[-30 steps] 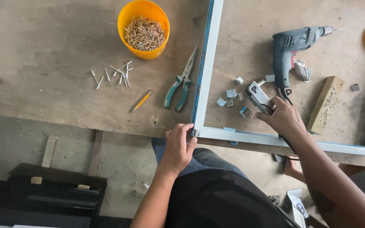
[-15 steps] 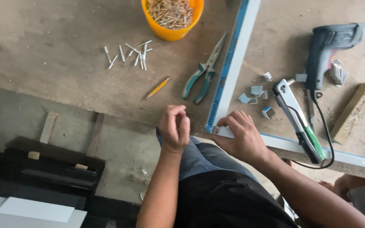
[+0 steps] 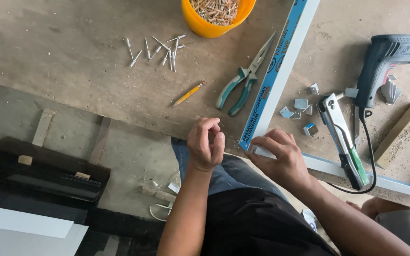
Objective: Assembling aluminum frames by drilling holes and riveting L-brackets to the corners and sides.
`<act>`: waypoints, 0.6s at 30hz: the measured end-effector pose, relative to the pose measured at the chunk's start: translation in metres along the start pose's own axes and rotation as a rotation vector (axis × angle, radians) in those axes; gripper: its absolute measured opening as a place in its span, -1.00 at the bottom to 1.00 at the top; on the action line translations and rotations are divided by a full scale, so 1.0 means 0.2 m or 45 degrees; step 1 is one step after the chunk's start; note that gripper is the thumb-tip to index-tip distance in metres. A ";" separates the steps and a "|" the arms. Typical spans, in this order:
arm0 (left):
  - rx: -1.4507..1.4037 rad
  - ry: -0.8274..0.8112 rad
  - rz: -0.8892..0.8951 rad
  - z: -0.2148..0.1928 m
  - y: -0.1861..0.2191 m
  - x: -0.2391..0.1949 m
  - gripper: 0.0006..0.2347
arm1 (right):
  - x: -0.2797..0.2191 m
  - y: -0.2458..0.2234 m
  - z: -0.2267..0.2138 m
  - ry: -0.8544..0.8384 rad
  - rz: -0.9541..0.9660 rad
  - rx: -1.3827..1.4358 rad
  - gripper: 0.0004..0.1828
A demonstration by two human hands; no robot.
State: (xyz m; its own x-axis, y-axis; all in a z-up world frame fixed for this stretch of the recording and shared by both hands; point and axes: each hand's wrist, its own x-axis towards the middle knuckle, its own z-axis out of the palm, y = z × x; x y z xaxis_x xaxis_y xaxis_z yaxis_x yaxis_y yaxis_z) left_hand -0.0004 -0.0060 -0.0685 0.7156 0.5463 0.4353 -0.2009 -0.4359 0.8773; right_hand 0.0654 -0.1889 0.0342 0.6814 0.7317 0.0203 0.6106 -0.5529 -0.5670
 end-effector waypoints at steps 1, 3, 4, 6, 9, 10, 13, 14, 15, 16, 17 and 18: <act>-0.001 -0.003 -0.001 0.00 0.00 0.00 -0.78 | 0.00 0.00 0.00 0.000 0.003 0.000 -0.71; -0.006 -0.003 0.014 0.00 -0.01 -0.01 -0.78 | 0.00 0.00 0.00 0.007 -0.004 -0.003 -0.71; -0.006 -0.007 0.012 0.00 -0.01 0.00 -0.78 | 0.00 0.00 0.00 0.007 0.001 -0.001 -0.71; -0.001 -0.003 0.028 0.00 0.00 0.00 -0.77 | 0.00 0.00 0.00 -0.029 0.046 0.029 -0.70; -0.004 -0.016 0.018 -0.01 0.00 0.02 -0.77 | 0.00 0.00 0.01 -0.028 0.083 0.043 -0.71; -0.003 -0.020 0.019 -0.01 0.00 0.01 -0.77 | 0.00 -0.01 0.01 -0.026 0.085 0.046 -0.71; 0.031 -0.065 0.042 -0.02 0.00 0.02 -0.77 | 0.00 -0.02 0.01 -0.027 0.095 0.018 -0.72; 0.040 -0.109 0.018 -0.03 0.02 0.02 -0.77 | 0.00 -0.02 0.01 -0.033 0.082 -0.028 -0.70; 0.046 -0.153 -0.004 -0.02 0.03 0.03 -0.77 | 0.00 -0.02 0.00 -0.036 0.071 -0.077 -0.68; 0.039 -0.157 0.012 -0.05 0.07 0.09 -0.77 | 0.00 -0.03 -0.04 -0.019 0.073 -0.084 -0.68; -0.023 -0.267 -0.072 -0.07 0.12 0.14 -0.80 | -0.01 -0.04 -0.09 -0.011 0.184 -0.038 -0.58; -0.083 -0.378 -0.155 -0.10 0.16 0.18 -0.82 | -0.03 -0.06 -0.13 -0.003 0.294 0.009 -0.46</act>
State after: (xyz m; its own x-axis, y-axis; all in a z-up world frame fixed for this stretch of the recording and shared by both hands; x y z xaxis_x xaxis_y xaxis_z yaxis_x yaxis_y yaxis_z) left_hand 0.0063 0.0141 -0.0201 0.8988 0.3553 0.2568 -0.1374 -0.3279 0.9347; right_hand 0.0656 -0.1969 0.0622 0.8017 0.5870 -0.1127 0.4356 -0.7029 -0.5622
